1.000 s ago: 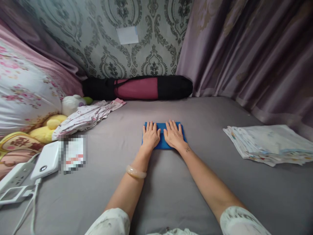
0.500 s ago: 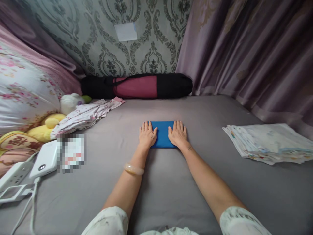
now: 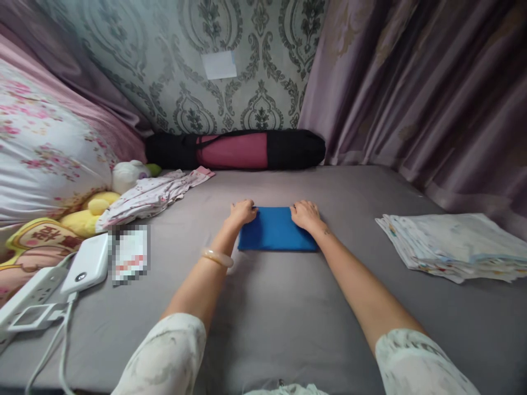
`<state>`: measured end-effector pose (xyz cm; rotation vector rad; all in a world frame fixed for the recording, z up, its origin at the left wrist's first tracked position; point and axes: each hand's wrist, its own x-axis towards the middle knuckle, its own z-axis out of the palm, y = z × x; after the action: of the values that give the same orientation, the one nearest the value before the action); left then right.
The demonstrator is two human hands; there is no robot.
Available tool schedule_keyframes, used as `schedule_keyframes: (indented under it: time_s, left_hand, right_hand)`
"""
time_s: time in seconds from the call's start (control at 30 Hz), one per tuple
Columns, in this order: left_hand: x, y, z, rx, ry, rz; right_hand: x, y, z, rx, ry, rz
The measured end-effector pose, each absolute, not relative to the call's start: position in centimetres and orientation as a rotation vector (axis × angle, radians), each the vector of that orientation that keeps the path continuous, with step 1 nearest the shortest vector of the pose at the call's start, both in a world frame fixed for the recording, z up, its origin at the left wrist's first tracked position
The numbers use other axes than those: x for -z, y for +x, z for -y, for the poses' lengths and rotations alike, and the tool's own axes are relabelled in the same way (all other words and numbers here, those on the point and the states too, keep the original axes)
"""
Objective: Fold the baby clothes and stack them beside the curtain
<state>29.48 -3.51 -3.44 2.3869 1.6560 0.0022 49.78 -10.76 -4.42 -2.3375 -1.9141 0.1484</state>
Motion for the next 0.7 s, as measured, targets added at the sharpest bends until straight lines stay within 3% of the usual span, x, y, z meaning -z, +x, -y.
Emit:
schedule_keyframes:
  time_s: [0.3,0.7]
  left_hand:
    - [2.3,29.0,-0.1,0.113,2.203,-1.383]
    - [1.4,28.0,-0.1,-0.09,2.06,-1.227]
  right_hand:
    - [3.5,52.6,7.7,-0.553,-2.278,2.027]
    - [2.2,54.0,7.8,-0.662,-2.034,2.052]
